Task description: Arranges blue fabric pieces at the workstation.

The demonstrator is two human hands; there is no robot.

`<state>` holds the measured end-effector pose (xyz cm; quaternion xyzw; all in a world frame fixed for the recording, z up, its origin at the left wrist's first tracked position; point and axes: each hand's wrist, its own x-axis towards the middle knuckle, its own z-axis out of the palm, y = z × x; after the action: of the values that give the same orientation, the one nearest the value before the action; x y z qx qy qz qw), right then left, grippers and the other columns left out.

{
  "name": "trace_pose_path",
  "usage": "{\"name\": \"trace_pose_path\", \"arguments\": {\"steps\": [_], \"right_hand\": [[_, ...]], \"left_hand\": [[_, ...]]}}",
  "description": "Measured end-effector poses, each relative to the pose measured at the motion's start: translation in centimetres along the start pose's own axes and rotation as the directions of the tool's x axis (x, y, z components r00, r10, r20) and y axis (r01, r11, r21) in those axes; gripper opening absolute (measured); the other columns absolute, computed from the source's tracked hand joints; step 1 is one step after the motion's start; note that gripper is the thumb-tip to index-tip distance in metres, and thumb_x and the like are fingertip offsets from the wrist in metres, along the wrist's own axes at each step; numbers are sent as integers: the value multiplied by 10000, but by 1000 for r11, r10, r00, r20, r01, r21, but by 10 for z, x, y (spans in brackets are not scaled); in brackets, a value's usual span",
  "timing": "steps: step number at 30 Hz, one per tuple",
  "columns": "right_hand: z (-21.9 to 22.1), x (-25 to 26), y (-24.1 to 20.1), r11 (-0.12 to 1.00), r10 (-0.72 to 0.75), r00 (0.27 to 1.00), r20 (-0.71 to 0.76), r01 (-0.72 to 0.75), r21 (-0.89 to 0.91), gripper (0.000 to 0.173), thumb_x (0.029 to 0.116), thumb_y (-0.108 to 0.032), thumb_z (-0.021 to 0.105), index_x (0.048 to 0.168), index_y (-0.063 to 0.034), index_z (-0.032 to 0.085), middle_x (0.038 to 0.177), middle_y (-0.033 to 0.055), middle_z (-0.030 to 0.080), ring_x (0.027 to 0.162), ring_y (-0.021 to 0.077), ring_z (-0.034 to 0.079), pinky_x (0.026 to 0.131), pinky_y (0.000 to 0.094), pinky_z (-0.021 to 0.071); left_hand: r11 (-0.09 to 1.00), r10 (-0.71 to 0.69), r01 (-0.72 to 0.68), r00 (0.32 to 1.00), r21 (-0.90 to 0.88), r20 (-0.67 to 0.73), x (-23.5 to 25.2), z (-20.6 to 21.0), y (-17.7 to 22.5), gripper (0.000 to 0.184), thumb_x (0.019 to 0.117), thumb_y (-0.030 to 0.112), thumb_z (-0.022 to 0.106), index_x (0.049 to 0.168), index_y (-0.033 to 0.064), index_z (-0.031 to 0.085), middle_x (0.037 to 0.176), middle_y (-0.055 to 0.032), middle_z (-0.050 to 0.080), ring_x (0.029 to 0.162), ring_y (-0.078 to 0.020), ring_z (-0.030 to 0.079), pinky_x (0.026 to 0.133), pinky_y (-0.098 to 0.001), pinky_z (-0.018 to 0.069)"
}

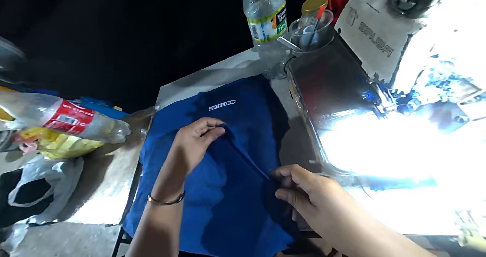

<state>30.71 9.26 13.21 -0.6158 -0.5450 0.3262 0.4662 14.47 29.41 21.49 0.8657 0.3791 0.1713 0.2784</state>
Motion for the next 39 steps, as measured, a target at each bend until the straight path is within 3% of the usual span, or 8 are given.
{"name": "trace_pose_path", "arguments": {"steps": [2,4,7,12,16,22,28,39], "right_hand": [[-16,5,-12,998,42,981,190,-49,32,227,1033,-175,565,1176,-32,669,1001,72,712,851,97,693,769,254,582],[-22,9,-13,999,53,968,246,-54,1,213,1001,-170,601,1131,-47,717,1034,68,733,912,98,696,815,282,578],[-11,13,-5,997,-60,993,98,56,51,71,860,-210,685,896,-156,713,814,-63,653,698,-37,592,610,145,506],[1,35,2,936,-184,947,263,87,341,117,898,-218,681,854,-113,660,1256,-23,652,1129,6,593,896,227,525],[-4,39,0,831,-176,914,367,-62,552,35,903,-162,693,892,-175,661,854,-120,634,758,-72,580,657,128,493],[-4,24,3,823,-185,948,259,5,568,92,962,-229,707,1001,-146,717,920,-96,685,799,-41,622,713,147,533],[2,7,1,956,-62,997,55,43,289,192,947,-374,709,914,-186,733,882,-101,662,768,-54,615,685,132,532],[-5,0,-1,951,36,998,53,-51,304,150,933,-330,725,923,-181,726,841,-98,676,731,-40,624,672,140,531]], "left_hand": [[996,86,-86,995,10,-53,-15,-10,6,87,1002,135,639,1037,94,707,846,47,704,683,19,604,616,-148,480],[989,143,-141,987,32,-69,-23,-19,3,83,996,157,651,1048,154,716,866,98,700,702,42,607,616,-124,482],[984,177,-176,981,14,-86,-27,-31,8,85,975,160,676,1035,188,730,874,122,718,746,47,642,651,-114,513],[979,167,-177,981,-101,-101,-33,-47,16,85,940,135,705,1003,176,746,870,111,729,747,20,662,678,-136,553],[972,164,-185,975,-143,-147,-32,-53,14,73,912,165,734,981,180,756,847,115,736,746,27,672,682,-143,566],[982,110,-134,979,-133,-170,-44,-51,18,76,958,136,698,1002,172,748,818,125,714,676,54,626,609,-111,523],[961,241,-271,920,-59,-309,-38,-34,9,76,991,166,649,1051,145,692,937,132,673,824,58,623,748,-121,533],[965,258,-256,871,61,-419,-49,-28,14,117,960,131,685,1048,58,707,929,85,704,832,58,647,772,-120,545]]}}
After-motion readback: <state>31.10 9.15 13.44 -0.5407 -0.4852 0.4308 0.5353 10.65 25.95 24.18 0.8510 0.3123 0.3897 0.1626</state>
